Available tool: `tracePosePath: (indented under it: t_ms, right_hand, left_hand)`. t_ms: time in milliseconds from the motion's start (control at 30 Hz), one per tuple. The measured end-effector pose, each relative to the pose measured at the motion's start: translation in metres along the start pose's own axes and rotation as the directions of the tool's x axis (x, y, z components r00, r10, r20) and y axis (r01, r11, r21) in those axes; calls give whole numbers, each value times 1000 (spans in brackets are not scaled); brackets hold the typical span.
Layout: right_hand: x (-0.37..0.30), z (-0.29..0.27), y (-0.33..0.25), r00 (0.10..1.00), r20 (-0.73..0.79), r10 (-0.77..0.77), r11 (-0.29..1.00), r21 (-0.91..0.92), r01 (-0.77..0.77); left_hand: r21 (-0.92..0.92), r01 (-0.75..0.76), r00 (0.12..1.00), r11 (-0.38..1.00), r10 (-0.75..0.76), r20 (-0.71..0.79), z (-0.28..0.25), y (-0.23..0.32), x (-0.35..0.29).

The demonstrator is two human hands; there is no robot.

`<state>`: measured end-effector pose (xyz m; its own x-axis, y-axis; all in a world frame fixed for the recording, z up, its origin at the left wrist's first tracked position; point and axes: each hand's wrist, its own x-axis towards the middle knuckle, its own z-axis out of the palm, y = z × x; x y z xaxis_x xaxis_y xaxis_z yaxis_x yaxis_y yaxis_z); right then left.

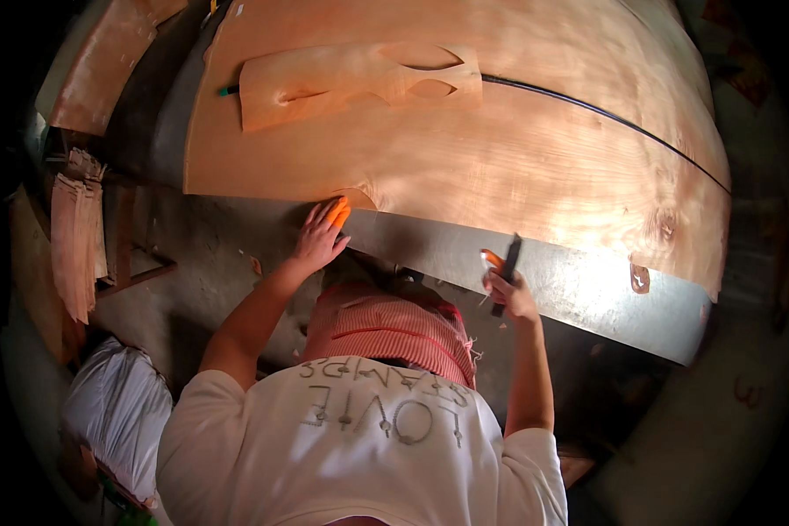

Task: The person measures, cuts, and sorts wood veneers by hand using a knife and a tape measure, then stacks the cut pieces on a table.

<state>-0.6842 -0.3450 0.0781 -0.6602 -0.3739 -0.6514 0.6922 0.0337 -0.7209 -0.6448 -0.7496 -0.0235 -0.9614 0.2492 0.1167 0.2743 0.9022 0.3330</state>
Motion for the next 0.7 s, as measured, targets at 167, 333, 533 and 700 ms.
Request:
tracePosePath:
  t_ms: [167,333,533,700]
  right_hand:
    - [38,73,6,972,218,84,989,98,-108]
    - [48,106,25,964,231,131,962,205,-180]
    - [58,128,46,980,116,164,935,299,-192]
    - [77,138,67,985,-75,152,981,130,-142]
  left_hand:
    - [-12,34,988,999,-36,-151,19,-16,15]
    - [-105,-8,980,994,-13,-200,17,-24,35]
    - [-170,-97,954,981,43,-297,21,-34,44]
    - [-165,-107,987,980,85,-135,-26,-10,46]
